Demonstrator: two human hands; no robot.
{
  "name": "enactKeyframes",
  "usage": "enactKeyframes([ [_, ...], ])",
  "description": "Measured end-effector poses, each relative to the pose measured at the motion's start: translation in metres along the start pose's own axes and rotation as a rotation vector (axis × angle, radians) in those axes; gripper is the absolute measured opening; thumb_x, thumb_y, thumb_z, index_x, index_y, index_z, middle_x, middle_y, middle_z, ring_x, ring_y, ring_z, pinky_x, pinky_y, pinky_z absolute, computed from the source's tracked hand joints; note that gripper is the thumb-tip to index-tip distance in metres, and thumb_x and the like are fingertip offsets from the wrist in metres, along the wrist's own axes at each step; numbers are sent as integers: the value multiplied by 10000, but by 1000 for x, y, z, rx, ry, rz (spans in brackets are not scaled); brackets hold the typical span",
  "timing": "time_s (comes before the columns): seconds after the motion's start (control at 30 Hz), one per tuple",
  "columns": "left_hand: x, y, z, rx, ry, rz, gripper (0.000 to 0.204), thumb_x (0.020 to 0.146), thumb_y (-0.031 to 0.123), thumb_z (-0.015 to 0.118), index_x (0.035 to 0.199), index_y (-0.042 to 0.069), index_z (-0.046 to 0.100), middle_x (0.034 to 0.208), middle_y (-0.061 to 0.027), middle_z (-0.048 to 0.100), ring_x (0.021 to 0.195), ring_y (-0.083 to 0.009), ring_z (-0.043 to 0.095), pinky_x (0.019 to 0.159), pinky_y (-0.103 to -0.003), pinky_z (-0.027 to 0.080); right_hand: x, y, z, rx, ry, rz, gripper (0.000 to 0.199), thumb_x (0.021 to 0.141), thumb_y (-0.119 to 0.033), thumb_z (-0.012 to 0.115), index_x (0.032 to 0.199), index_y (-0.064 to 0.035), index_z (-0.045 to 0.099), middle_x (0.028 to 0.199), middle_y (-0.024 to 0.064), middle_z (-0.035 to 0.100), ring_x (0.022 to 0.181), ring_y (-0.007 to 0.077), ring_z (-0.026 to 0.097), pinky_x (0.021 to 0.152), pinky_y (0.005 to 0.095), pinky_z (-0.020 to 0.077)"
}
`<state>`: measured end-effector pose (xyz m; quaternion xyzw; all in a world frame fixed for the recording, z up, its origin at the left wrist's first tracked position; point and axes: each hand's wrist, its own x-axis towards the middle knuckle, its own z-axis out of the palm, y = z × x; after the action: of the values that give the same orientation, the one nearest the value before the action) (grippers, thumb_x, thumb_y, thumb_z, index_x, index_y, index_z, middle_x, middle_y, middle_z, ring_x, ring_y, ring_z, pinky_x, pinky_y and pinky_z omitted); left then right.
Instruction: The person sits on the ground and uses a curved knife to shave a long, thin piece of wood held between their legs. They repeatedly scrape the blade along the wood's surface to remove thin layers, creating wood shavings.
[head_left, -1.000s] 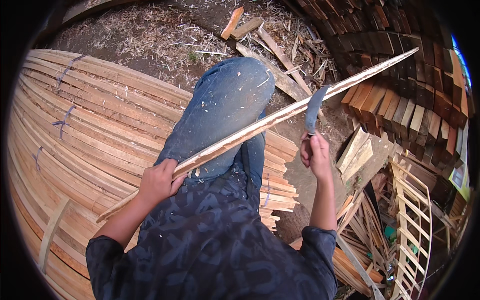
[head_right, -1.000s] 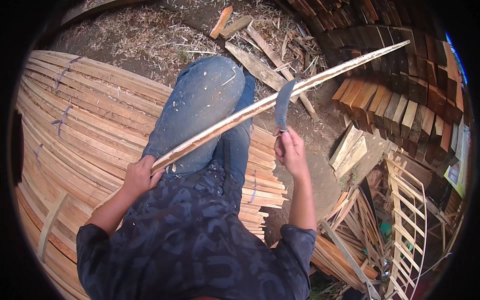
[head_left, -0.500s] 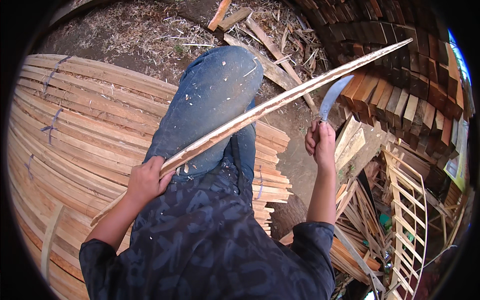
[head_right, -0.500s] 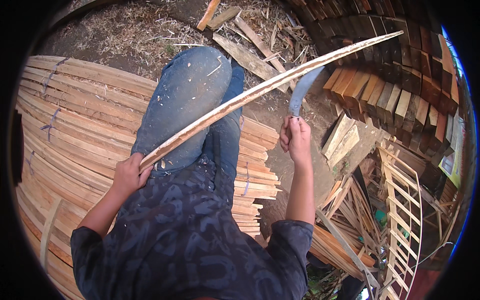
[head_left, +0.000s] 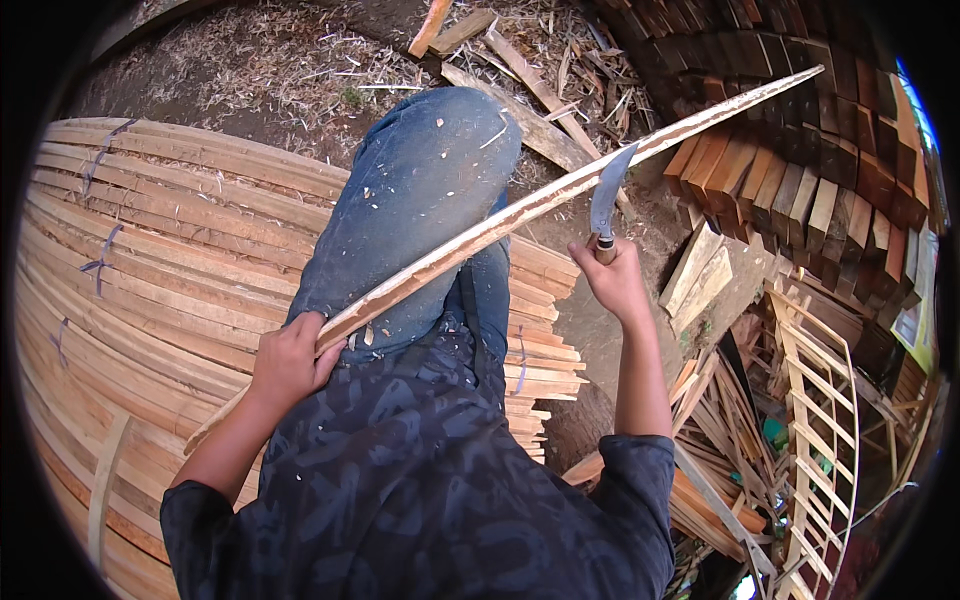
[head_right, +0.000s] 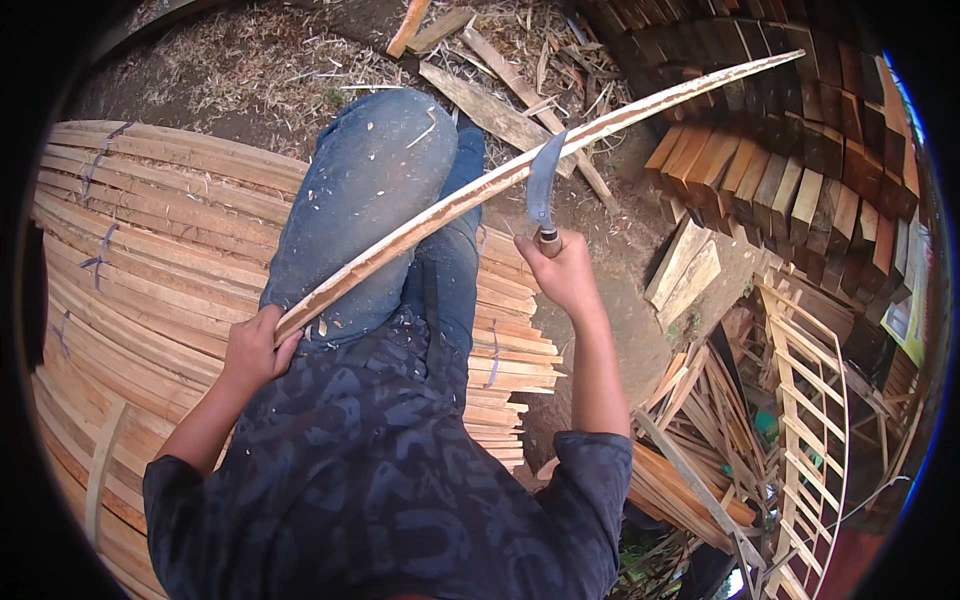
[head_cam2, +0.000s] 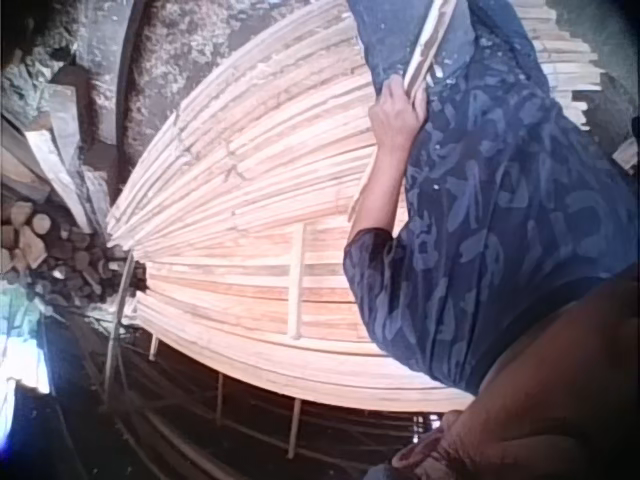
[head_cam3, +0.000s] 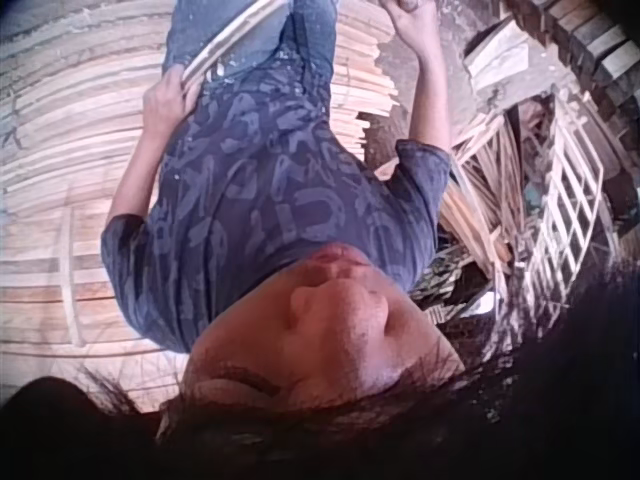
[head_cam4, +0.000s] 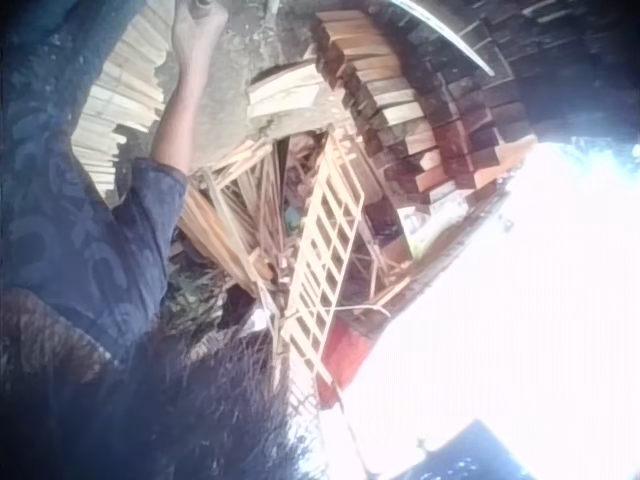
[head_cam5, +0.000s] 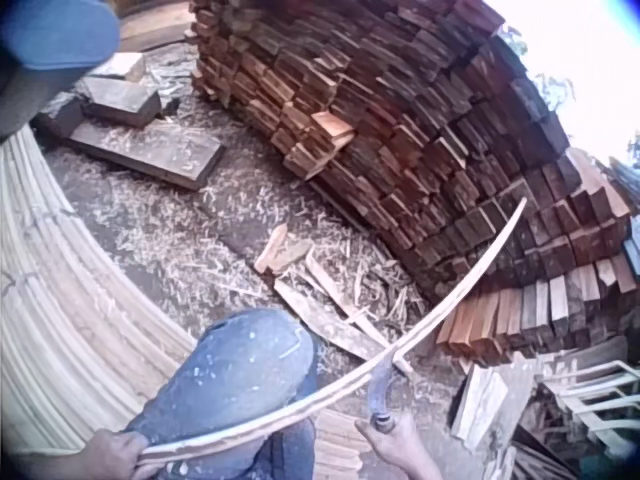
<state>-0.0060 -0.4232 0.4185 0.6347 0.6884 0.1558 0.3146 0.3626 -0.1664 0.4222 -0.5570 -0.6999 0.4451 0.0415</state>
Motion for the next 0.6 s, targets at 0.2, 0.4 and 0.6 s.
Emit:
enactKeyframes([
  [0.2, 2, -1, 0, -1, -32, -4, 303, 830, 274, 681, 920, 34, 520, 749, -145, 585, 628, -356, 611, 525, -419, 479, -1, -2, 17, -72, 251, -36, 345, 868, -120, 653, 587, -87, 456, 475, -24, 415, 426, 47, 326, 417, 263, 268],
  [0.4, 0, 0, 3, -4, -1, -8, 303, 834, 273, 680, 909, 32, 511, 740, -145, 582, 619, -357, 606, 519, -421, 475, 6, -35, -20, 693, 382, 246, 377, 865, -112, 614, 555, -97, 399, 476, -42, 382, 422, 55, 318, 417, 275, 281],
  [0.6, 0, -1, 0, -2, 18, -5, 298, 828, 255, 689, 917, 31, 513, 744, -145, 584, 614, -358, 604, 519, -420, 474, 17, -21, -12, 135, 168, 79, 364, 820, -100, 645, 556, -77, 395, 484, -40, 413, 401, 87, 365, 401, 307, 299],
])
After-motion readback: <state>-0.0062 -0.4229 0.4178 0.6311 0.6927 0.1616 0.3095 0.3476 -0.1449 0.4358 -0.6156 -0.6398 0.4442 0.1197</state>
